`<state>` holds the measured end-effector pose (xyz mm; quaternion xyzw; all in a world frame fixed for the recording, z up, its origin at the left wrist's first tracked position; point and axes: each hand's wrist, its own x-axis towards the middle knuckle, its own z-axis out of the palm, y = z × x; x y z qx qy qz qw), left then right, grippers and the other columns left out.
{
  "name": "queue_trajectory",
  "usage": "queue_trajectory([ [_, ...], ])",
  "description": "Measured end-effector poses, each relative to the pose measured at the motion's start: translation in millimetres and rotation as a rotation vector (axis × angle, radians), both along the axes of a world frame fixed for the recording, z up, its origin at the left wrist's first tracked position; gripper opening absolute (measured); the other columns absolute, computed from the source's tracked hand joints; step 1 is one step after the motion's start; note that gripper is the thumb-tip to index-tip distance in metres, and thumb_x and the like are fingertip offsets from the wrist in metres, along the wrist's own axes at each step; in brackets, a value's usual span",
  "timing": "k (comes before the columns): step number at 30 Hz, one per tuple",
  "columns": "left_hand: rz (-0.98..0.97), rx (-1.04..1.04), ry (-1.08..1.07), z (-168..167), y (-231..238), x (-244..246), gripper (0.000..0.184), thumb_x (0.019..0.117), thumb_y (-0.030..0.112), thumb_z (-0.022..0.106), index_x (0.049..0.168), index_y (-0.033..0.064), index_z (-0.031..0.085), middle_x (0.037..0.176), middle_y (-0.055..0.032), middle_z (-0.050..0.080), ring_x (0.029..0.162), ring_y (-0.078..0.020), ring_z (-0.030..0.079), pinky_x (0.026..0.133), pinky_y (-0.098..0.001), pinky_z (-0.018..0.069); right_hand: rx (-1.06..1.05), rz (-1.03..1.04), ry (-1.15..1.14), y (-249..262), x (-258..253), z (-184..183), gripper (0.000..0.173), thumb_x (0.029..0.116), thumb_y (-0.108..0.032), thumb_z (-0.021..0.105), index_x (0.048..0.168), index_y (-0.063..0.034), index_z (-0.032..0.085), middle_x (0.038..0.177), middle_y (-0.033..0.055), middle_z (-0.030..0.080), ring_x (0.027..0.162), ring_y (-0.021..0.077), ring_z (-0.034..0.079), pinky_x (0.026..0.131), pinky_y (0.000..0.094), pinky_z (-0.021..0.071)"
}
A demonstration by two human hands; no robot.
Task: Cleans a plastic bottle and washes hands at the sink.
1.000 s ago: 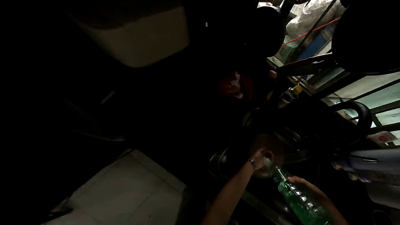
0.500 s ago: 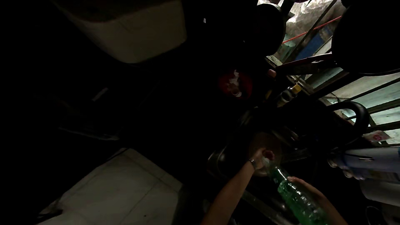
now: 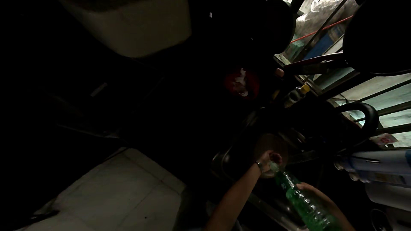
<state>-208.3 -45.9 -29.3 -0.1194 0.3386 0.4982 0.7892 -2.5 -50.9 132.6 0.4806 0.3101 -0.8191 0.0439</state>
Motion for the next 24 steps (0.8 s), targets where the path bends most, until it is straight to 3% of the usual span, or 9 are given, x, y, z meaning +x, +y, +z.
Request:
queue_trajectory([
  [4, -0.003, 0.016, -0.013, 1.0, -1.3, 0.0, 0.050, 0.1129, 0.032, 0.020, 0.098, 0.0028, 0.058, 0.082, -0.0071, 0.066, 0.074, -0.0177, 0.066, 0.073, -0.0318, 0.0567, 0.187, 0.132, -0.275, -7.5, -39.3, 34.5, 0.019, 0.1070, -0.012, 0.038, 0.112, -0.0102, 0.057, 0.083, -0.0025, 0.068, 0.073, 0.0039, 0.068, 0.068, 0.0203, 0.0583],
  [8, -0.007, 0.005, -0.008, 2.6, -0.9, 0.5, 0.049, 0.1130, 0.032, 0.021, 0.098, 0.0030, 0.058, 0.081, -0.0068, 0.065, 0.073, -0.0175, 0.066, 0.072, -0.0315, 0.0568, 0.198, 0.226, -0.205, 6.6, -17.1, 1.7, 0.014, 0.1016, -0.016, 0.051, 0.114, -0.0106, 0.056, 0.087, -0.0040, 0.070, 0.078, 0.0039, 0.069, 0.074, 0.0225, 0.0597],
  [10, -0.005, -0.009, -0.006, 3.4, -0.6, 1.0, 0.048, 0.1129, 0.032, 0.022, 0.098, 0.0034, 0.058, 0.081, -0.0066, 0.065, 0.073, -0.0172, 0.066, 0.072, -0.0311, 0.0565, 0.194, 0.232, -0.143, 12.7, -1.5, -20.6, 0.030, 0.0899, -0.026, 0.066, 0.115, -0.0126, 0.060, 0.091, -0.0037, 0.075, 0.082, 0.0058, 0.072, 0.078, 0.0252, 0.0614],
  [12, -0.008, -0.006, -0.005, 4.9, -0.7, 2.4, 0.048, 0.1129, 0.031, 0.022, 0.099, 0.0031, 0.058, 0.082, -0.0067, 0.064, 0.074, -0.0173, 0.065, 0.073, -0.0310, 0.0562, 0.208, 0.269, -0.139, 14.1, 1.9, -25.8, 0.031, 0.0894, -0.026, 0.065, 0.116, -0.0133, 0.058, 0.092, -0.0058, 0.074, 0.083, 0.0043, 0.072, 0.080, 0.0244, 0.0609],
  [14, -0.010, 0.009, -0.006, 5.8, -0.3, 6.6, 0.048, 0.1130, 0.031, 0.021, 0.100, 0.0025, 0.057, 0.082, -0.0069, 0.064, 0.073, -0.0170, 0.064, 0.072, -0.0304, 0.0558, 0.192, 0.229, -0.157, 9.8, 2.4, -19.7, 0.035, 0.0896, -0.029, 0.066, 0.120, -0.0123, 0.057, 0.093, -0.0049, 0.073, 0.083, 0.0046, 0.071, 0.078, 0.0240, 0.0607],
  [17, -0.019, 0.037, -0.029, 10.0, 3.1, 18.2, 0.051, 0.1124, 0.033, 0.020, 0.096, 0.0041, 0.058, 0.079, -0.0058, 0.063, 0.069, -0.0163, 0.064, 0.067, -0.0294, 0.0551, 0.175, 0.033, -0.236, -7.5, 1.4, 5.5, 0.022, 0.1065, -0.025, 0.045, 0.119, -0.0114, 0.057, 0.092, -0.0024, 0.068, 0.080, 0.0047, 0.067, 0.073, 0.0230, 0.0574],
  [18, -0.027, 0.038, -0.042, 12.5, 5.2, 23.0, 0.051, 0.1121, 0.035, 0.020, 0.096, 0.0046, 0.058, 0.078, -0.0057, 0.063, 0.069, -0.0165, 0.063, 0.065, -0.0295, 0.0550, 0.128, -0.049, -0.183, -10.8, 10.7, 5.5, 0.025, 0.1070, -0.029, 0.044, 0.118, -0.0128, 0.059, 0.095, 0.0000, 0.070, 0.082, 0.0076, 0.069, 0.074, 0.0260, 0.0596],
  [20, -0.030, 0.023, -0.049, 17.2, 11.1, 33.7, 0.051, 0.1120, 0.035, 0.022, 0.096, 0.0038, 0.059, 0.077, -0.0067, 0.063, 0.068, -0.0172, 0.063, 0.064, -0.0301, 0.0552, -0.009, -0.190, 0.029, -15.7, 41.4, -7.1, 0.037, 0.1028, -0.040, 0.055, 0.124, -0.0116, 0.065, 0.105, 0.0093, 0.073, 0.092, 0.0190, 0.073, 0.080, 0.0375, 0.0630],
  [24, -0.024, 0.019, -0.014, 19.4, 29.4, 57.7, 0.050, 0.1131, 0.032, 0.022, 0.099, 0.0005, 0.058, 0.079, -0.0084, 0.063, 0.070, -0.0184, 0.063, 0.069, -0.0316, 0.0554, -0.026, -0.294, 0.108, -24.2, 55.2, -0.9, 0.040, 0.1039, -0.041, 0.052, 0.126, -0.0094, 0.064, 0.107, 0.0108, 0.072, 0.093, 0.0193, 0.072, 0.080, 0.0361, 0.0631],
])
